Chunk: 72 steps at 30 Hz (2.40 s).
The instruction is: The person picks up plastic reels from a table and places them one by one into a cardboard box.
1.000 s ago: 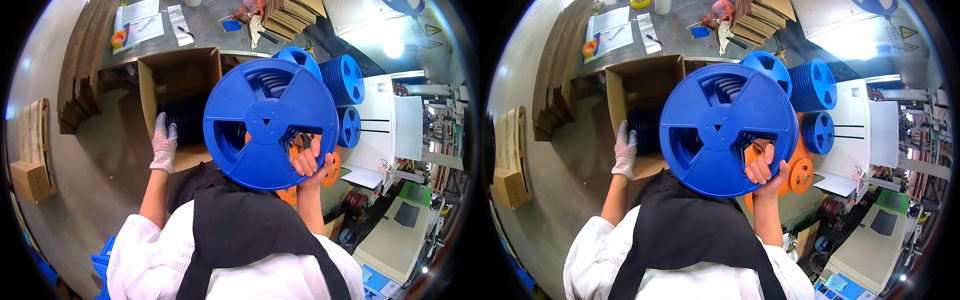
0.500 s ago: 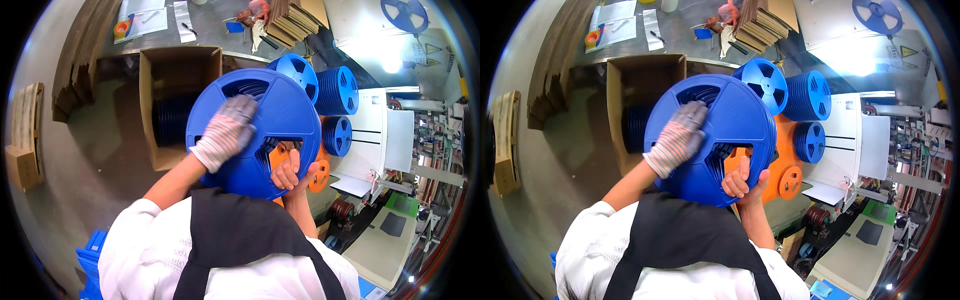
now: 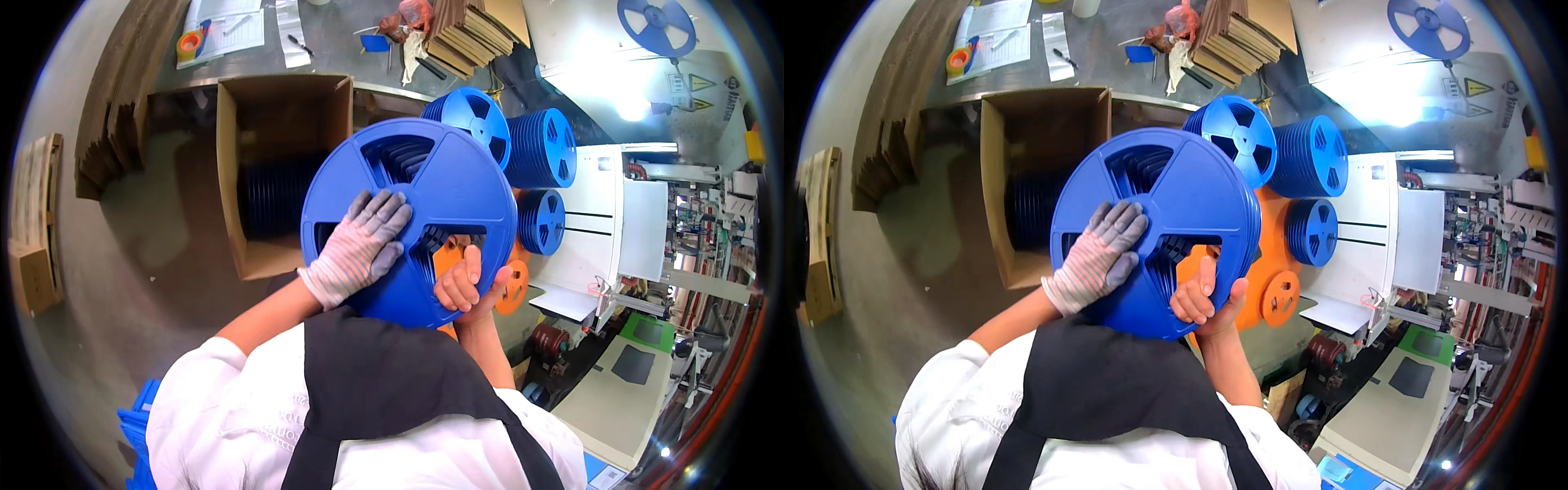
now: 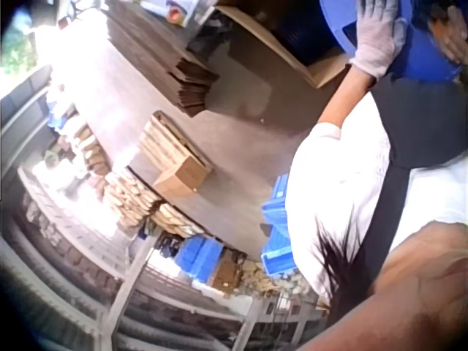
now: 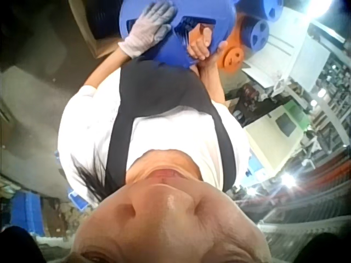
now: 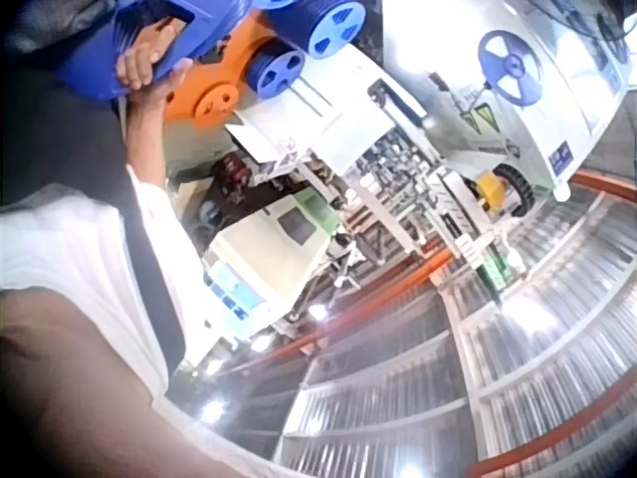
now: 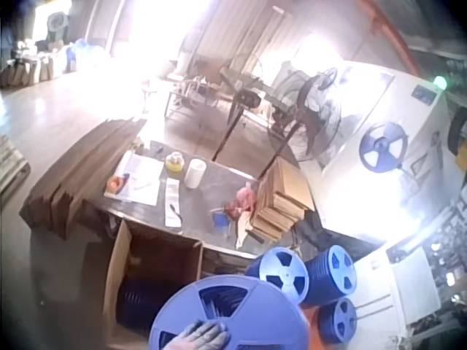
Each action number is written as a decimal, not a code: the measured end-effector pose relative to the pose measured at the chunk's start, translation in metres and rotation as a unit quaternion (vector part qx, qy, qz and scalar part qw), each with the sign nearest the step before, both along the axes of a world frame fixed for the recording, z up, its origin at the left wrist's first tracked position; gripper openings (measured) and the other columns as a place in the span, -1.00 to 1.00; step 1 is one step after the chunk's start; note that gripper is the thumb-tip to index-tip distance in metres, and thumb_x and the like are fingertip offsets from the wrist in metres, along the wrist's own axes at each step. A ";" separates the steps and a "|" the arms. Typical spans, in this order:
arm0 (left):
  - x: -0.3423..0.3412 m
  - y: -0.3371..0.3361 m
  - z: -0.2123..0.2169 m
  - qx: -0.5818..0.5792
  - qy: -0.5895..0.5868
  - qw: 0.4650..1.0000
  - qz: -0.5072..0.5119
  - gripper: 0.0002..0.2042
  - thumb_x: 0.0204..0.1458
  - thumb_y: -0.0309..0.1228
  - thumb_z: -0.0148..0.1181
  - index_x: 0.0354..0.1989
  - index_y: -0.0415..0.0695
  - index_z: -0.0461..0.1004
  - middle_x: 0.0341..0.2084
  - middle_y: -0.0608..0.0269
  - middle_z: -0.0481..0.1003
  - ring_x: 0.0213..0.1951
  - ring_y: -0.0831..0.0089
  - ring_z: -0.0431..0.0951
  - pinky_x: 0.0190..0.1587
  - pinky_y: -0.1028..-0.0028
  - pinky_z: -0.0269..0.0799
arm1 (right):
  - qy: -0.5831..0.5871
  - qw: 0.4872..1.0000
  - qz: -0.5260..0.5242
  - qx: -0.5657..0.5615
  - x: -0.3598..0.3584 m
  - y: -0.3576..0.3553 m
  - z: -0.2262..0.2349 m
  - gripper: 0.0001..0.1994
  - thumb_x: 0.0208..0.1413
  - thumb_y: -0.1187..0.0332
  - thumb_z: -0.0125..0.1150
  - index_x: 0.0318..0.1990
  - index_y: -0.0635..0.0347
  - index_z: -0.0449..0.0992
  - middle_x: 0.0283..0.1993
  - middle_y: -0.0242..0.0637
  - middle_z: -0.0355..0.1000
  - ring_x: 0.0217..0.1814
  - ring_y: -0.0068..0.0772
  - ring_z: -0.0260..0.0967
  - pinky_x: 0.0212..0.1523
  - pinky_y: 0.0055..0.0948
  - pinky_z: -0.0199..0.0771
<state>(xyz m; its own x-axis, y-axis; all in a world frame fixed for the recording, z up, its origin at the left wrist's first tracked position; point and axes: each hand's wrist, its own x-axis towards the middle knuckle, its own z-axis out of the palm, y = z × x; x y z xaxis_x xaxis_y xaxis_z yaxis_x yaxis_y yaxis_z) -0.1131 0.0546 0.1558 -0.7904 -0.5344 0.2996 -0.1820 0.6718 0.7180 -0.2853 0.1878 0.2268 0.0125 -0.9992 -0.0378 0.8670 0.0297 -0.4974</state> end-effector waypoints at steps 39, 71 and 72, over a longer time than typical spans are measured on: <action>0.083 -0.018 -0.026 -0.041 -0.076 0.988 -0.124 -0.54 -0.03 -0.30 0.22 0.08 -0.17 0.40 -0.01 0.03 0.45 0.17 0.03 0.36 0.25 0.09 0.24 | -0.098 0.987 -0.106 0.077 -0.022 -0.050 0.007 -0.56 0.21 -0.08 0.12 -0.28 0.14 0.25 -0.65 -0.52 0.14 -0.60 -0.66 0.14 -0.48 -0.53 0.17; 0.178 -0.038 -0.137 0.555 0.111 0.739 0.367 -0.83 0.19 -0.49 0.01 -0.07 -0.16 0.38 -0.30 0.17 0.48 -0.26 0.27 0.57 -0.19 0.30 0.53 | 0.130 0.924 -0.208 0.293 -0.011 -0.022 -0.012 -0.69 0.35 0.14 -0.12 -0.08 0.22 0.38 -0.56 -0.41 0.18 -0.52 -0.53 0.16 -0.35 -0.39 0.38; 0.174 -0.040 -0.143 0.444 -0.011 0.804 0.395 -0.83 0.19 -0.48 0.00 -0.07 -0.16 0.38 -0.32 0.14 0.48 -0.28 0.24 0.56 -0.19 0.29 0.51 | 0.128 0.923 -0.209 0.295 -0.010 -0.021 -0.012 -0.69 0.35 0.15 -0.12 -0.08 0.22 0.38 -0.56 -0.41 0.18 -0.52 -0.53 0.15 -0.36 -0.39 0.38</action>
<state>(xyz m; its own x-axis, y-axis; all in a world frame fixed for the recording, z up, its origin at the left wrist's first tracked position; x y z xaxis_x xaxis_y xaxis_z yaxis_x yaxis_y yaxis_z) 0.0610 0.0142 0.0129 -0.0994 -0.8677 -0.4871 -0.3202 -0.4356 0.8413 -0.2954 0.1668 0.2150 -0.4548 -0.7192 -0.5253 0.7200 0.0502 -0.6921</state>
